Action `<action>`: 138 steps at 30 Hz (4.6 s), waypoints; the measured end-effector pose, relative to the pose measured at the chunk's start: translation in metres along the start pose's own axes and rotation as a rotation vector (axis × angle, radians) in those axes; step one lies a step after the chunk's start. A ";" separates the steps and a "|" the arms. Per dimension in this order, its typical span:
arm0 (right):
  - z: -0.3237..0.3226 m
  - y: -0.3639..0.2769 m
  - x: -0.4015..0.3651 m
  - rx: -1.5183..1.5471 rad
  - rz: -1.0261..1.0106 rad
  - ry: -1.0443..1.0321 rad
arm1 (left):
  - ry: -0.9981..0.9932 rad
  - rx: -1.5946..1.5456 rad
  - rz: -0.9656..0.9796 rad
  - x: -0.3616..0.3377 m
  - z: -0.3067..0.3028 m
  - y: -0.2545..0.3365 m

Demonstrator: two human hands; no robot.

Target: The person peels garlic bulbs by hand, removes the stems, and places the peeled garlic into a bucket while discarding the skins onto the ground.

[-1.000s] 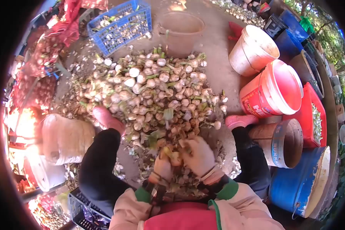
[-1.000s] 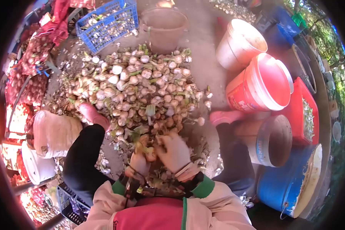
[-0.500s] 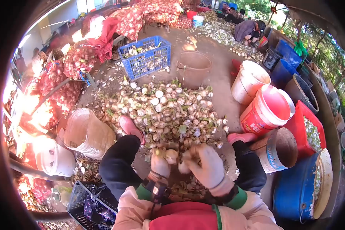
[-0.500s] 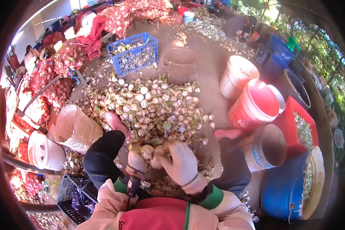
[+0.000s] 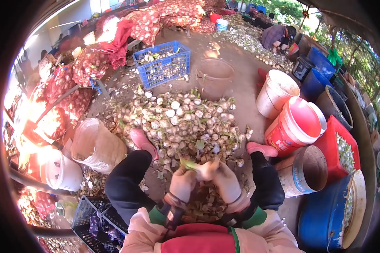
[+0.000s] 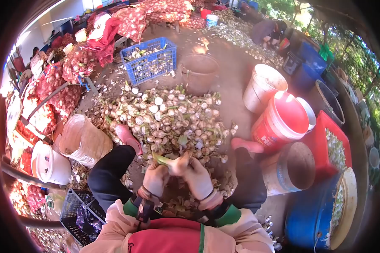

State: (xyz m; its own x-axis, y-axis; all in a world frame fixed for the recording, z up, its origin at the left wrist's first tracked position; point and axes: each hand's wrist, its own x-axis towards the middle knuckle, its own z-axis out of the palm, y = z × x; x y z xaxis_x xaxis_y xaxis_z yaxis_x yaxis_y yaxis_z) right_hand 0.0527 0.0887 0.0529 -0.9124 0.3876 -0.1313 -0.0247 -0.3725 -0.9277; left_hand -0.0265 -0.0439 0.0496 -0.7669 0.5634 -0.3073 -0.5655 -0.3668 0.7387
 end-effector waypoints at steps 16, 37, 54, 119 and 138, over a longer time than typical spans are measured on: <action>-0.018 -0.027 -0.031 -0.368 -0.033 0.087 | 0.132 0.473 0.340 0.013 -0.049 0.021; -0.023 0.007 -0.059 -0.340 -0.049 0.305 | 0.267 0.017 0.039 0.040 -0.034 0.016; -0.088 0.015 -0.048 -0.256 0.194 0.150 | -0.055 0.233 0.142 0.046 -0.034 -0.036; -0.031 -0.011 -0.038 -1.498 -0.886 0.106 | -0.362 0.272 -0.088 -0.017 0.017 -0.026; -0.050 0.040 -0.001 -0.452 -0.014 0.161 | -0.251 0.587 0.125 0.002 0.004 -0.045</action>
State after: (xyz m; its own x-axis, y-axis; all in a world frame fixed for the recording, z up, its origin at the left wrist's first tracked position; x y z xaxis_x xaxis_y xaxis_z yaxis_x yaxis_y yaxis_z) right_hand 0.0731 0.1155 -0.0011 -0.8377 0.5287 -0.1371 0.1760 0.0237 -0.9841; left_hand -0.0012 -0.0235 0.0175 -0.6817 0.7246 -0.1012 -0.1625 -0.0151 0.9866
